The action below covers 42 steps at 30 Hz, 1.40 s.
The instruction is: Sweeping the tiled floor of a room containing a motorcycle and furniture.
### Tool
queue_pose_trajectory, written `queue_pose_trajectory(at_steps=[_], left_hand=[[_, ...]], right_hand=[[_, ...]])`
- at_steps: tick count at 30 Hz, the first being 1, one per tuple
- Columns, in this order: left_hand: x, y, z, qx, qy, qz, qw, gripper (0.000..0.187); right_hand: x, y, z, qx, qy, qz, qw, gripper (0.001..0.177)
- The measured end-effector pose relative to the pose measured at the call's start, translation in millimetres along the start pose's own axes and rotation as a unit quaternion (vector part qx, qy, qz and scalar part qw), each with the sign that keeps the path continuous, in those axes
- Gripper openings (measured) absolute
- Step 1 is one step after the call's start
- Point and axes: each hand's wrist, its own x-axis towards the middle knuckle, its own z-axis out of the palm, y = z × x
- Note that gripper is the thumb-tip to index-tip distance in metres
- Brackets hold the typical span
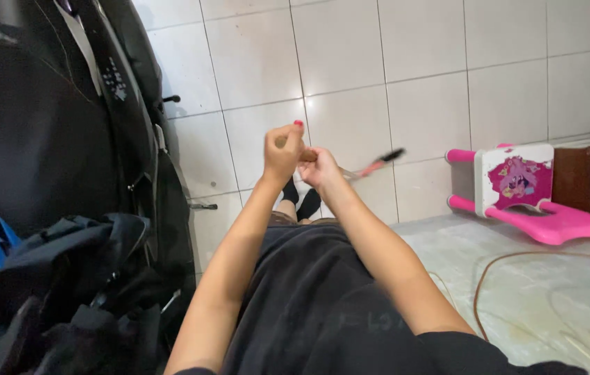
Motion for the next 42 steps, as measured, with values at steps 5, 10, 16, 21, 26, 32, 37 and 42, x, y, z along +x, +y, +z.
queue_pose_trajectory(at_steps=[5,10,16,21,26,32,37,42], left_hand=[[22,83,-13,0.063,0.057,0.045,0.995,0.044],[48,111,-17,0.203,0.101,0.155,0.962,0.041],[70,92,-14,0.214,0.081,0.220,0.948,0.027],[66,96,7,0.227,0.001,0.309,0.923,0.029],[73,127,9,0.247,-0.030,0.256,0.934,0.043],[116,104,15,0.012,-0.063,0.097,0.993,0.046],[138,-15,35,0.009,-0.065,-0.012,0.998,0.044],[145,-13,59,0.033,-0.026,-0.047,0.998,0.040]], right_hand=[[-39,39,127,-0.043,-0.153,0.063,0.985,0.024],[-70,53,228,-0.177,-0.081,0.026,0.981,0.029],[31,24,201,-0.149,-0.186,0.025,0.971,0.030],[1,-3,196,-0.154,-0.296,0.065,0.940,0.035],[-46,-8,213,-0.361,-0.273,-0.213,0.866,0.032],[-106,-23,261,-0.123,-0.052,-0.114,0.984,0.027],[55,-128,99,0.001,-0.010,-0.121,0.993,0.020],[67,-158,98,-0.061,-0.022,-0.068,0.996,0.023]])
